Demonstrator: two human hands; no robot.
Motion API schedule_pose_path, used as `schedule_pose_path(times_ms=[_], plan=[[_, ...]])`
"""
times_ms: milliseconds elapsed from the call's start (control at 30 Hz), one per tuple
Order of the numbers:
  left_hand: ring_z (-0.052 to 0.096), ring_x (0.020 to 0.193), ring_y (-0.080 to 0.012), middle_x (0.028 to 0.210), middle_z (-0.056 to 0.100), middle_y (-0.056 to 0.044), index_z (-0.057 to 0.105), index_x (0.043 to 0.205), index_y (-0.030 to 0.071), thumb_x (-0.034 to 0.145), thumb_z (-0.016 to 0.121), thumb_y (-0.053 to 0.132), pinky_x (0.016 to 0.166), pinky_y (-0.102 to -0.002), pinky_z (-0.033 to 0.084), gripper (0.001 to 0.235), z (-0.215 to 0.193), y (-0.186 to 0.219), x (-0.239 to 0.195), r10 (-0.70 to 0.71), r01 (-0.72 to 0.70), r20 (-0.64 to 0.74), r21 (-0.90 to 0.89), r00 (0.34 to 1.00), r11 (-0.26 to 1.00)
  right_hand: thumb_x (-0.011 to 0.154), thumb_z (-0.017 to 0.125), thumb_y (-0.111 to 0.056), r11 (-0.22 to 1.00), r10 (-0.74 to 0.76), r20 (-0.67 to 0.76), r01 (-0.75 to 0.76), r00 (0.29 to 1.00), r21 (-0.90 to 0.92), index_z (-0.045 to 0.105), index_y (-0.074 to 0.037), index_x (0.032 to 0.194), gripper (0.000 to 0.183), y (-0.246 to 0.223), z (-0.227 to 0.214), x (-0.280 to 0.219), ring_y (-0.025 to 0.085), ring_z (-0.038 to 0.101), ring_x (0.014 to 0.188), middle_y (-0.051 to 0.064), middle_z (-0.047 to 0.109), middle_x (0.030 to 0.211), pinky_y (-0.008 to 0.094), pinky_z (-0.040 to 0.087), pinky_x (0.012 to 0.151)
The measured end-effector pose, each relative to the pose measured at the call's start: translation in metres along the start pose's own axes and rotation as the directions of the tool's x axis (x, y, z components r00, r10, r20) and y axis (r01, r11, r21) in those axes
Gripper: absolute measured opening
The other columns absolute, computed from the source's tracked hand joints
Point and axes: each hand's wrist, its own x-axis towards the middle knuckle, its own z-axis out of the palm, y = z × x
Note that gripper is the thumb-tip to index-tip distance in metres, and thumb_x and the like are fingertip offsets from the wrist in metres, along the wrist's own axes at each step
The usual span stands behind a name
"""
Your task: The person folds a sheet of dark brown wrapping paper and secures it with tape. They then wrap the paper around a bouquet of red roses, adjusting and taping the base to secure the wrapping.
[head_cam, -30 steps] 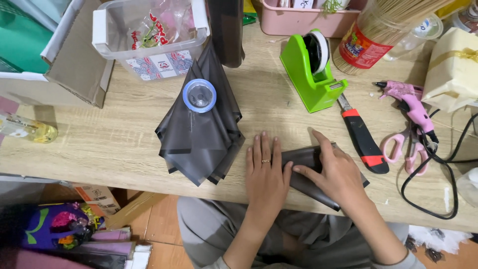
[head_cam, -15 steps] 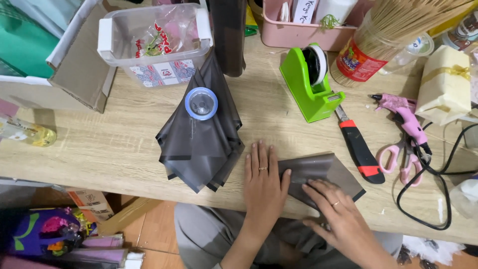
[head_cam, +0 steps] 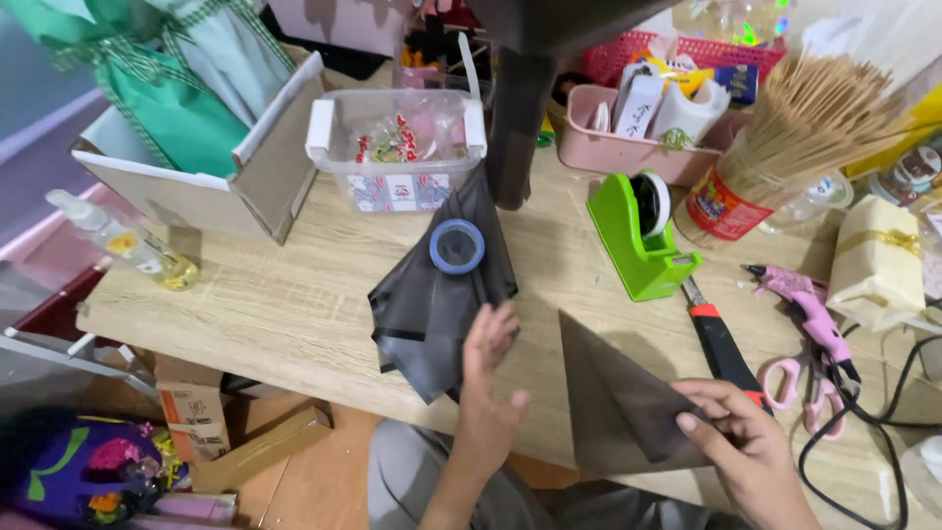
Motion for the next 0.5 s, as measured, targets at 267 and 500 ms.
schedule_pose_path(times_ms=[267,500], plan=[[0.063,0.096,-0.0109,0.099,0.07,-0.003,0.068,0.107,0.002,0.097,0.064,0.015,0.087,-0.024,0.05,0.016,-0.03,0.052,0.064,-0.133,0.123,-0.055,-0.154,0.99,0.98,0.09,0.063,-0.019,0.999,-0.043,0.148,0.042,0.988,0.008,0.068,-0.001,0.12,0.036,-0.079,0.087,0.109,0.023,0.069,0.108,0.013,0.073,0.117,0.035,0.053,0.096],[0.067,0.093,-0.0147,0.1,0.075,-0.009,0.07,0.107,0.0,0.094,0.066,0.011,0.083,-0.027,0.052,0.018,-0.063,0.057,0.042,-0.301,0.268,-0.164,-0.195,0.94,0.943,0.079,0.075,-0.036,0.964,-0.204,0.12,0.221,0.972,-0.146,0.027,-0.007,0.152,0.093,-0.114,0.155,0.289,0.02,0.04,0.143,0.01,0.041,0.156,0.034,0.039,0.114]])
